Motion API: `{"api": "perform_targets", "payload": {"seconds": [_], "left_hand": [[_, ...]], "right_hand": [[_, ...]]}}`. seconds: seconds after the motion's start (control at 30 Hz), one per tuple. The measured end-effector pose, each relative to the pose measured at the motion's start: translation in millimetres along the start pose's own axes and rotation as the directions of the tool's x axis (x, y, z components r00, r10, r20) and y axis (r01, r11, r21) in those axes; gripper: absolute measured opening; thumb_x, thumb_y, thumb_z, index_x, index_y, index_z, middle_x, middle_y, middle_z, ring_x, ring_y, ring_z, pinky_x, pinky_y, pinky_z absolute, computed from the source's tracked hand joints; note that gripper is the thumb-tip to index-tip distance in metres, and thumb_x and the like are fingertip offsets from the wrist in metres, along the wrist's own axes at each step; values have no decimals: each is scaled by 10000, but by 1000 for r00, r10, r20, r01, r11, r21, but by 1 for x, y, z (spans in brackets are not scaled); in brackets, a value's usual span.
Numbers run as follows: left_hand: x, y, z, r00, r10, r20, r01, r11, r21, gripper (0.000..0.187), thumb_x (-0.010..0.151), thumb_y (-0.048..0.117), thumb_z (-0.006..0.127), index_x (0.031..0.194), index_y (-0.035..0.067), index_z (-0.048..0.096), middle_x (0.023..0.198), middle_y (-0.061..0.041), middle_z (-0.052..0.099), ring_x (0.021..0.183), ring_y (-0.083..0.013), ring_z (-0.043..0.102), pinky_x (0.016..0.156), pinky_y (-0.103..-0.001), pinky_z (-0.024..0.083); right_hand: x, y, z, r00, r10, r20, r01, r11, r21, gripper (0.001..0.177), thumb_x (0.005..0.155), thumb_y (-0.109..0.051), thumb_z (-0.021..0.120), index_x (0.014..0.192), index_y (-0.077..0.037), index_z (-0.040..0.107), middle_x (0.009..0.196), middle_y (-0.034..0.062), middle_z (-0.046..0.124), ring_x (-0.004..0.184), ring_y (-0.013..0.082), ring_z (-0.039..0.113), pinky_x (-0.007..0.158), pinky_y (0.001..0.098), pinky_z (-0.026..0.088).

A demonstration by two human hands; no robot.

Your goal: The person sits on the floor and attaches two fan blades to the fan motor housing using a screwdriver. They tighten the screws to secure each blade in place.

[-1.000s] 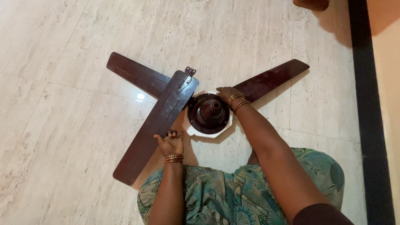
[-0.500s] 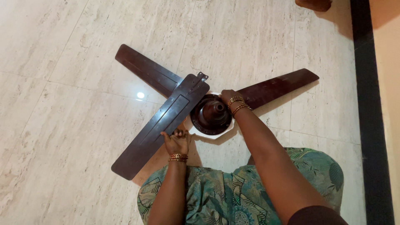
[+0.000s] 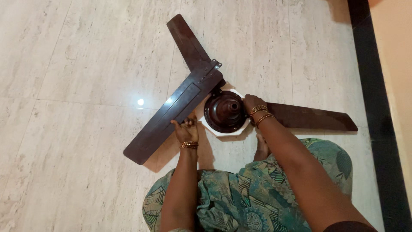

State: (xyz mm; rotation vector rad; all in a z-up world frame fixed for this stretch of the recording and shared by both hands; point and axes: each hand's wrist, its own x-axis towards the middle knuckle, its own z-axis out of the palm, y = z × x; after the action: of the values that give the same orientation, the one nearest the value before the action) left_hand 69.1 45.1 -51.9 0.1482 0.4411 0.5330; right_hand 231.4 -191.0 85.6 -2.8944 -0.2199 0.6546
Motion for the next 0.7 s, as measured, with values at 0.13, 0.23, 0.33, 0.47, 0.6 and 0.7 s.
{"api": "perform_targets", "payload": {"seconds": [0.13, 0.23, 0.33, 0.47, 0.6, 0.7], "left_hand": [[-5, 5, -11, 1000, 2, -24, -3, 999, -37, 671, 989, 691, 418, 1044, 37, 559, 661, -55, 448, 636, -197, 455, 880, -441, 510], [-14, 4, -16, 999, 1, -40, -3, 998, -67, 665, 985, 728, 418, 931, 72, 520, 685, -57, 461, 648, -204, 465, 850, -452, 465], [-24, 11, -16, 990, 53, -132, -55, 998, -18, 608, 964, 706, 408, 949, 110, 528, 679, -46, 447, 630, -194, 440, 888, -481, 474], [-37, 44, -9, 979, 118, -167, -121, 993, -6, 656, 967, 715, 399, 842, 73, 442, 694, -64, 455, 628, -209, 431, 939, -522, 510], [-66, 91, 7, 941, 188, -282, -199, 980, -8, 572, 963, 666, 379, 889, 110, 492, 690, -42, 443, 615, -194, 415, 929, -520, 480], [-103, 126, 16, 943, 225, -243, -228, 974, 17, 663, 1025, 691, 371, 873, 48, 427, 700, -46, 450, 630, -196, 453, 997, -545, 516]], "right_hand": [[-29, 19, 0, 931, -287, -228, 285, 958, -40, 378, 944, -335, 580, 1196, -61, 648, 1166, 222, 633, 917, 433, 670, 765, 533, 545], [-60, 37, 16, 898, -421, -127, 384, 892, -236, 298, 981, -307, 575, 1136, -65, 656, 1103, 171, 657, 862, 335, 725, 723, 466, 591], [-87, 34, 44, 782, -623, -33, 576, 742, -344, 214, 947, -312, 630, 1042, -121, 651, 979, 137, 694, 824, 330, 718, 643, 481, 571], [-103, 18, 69, 672, -740, 31, 681, 602, -417, 478, 877, -348, 692, 1236, -65, 555, 899, 155, 699, 700, 309, 721, 540, 442, 578], [-101, -3, 84, 678, -735, -15, 624, 586, -517, 718, 834, -386, 714, 1430, -103, 432, 838, 160, 721, 655, 302, 719, 508, 510, 557], [-84, -9, 89, 688, -725, 22, 660, 613, -434, 724, 878, -335, 684, 1492, -87, 390, 811, 179, 720, 619, 324, 709, 477, 460, 558]]}}
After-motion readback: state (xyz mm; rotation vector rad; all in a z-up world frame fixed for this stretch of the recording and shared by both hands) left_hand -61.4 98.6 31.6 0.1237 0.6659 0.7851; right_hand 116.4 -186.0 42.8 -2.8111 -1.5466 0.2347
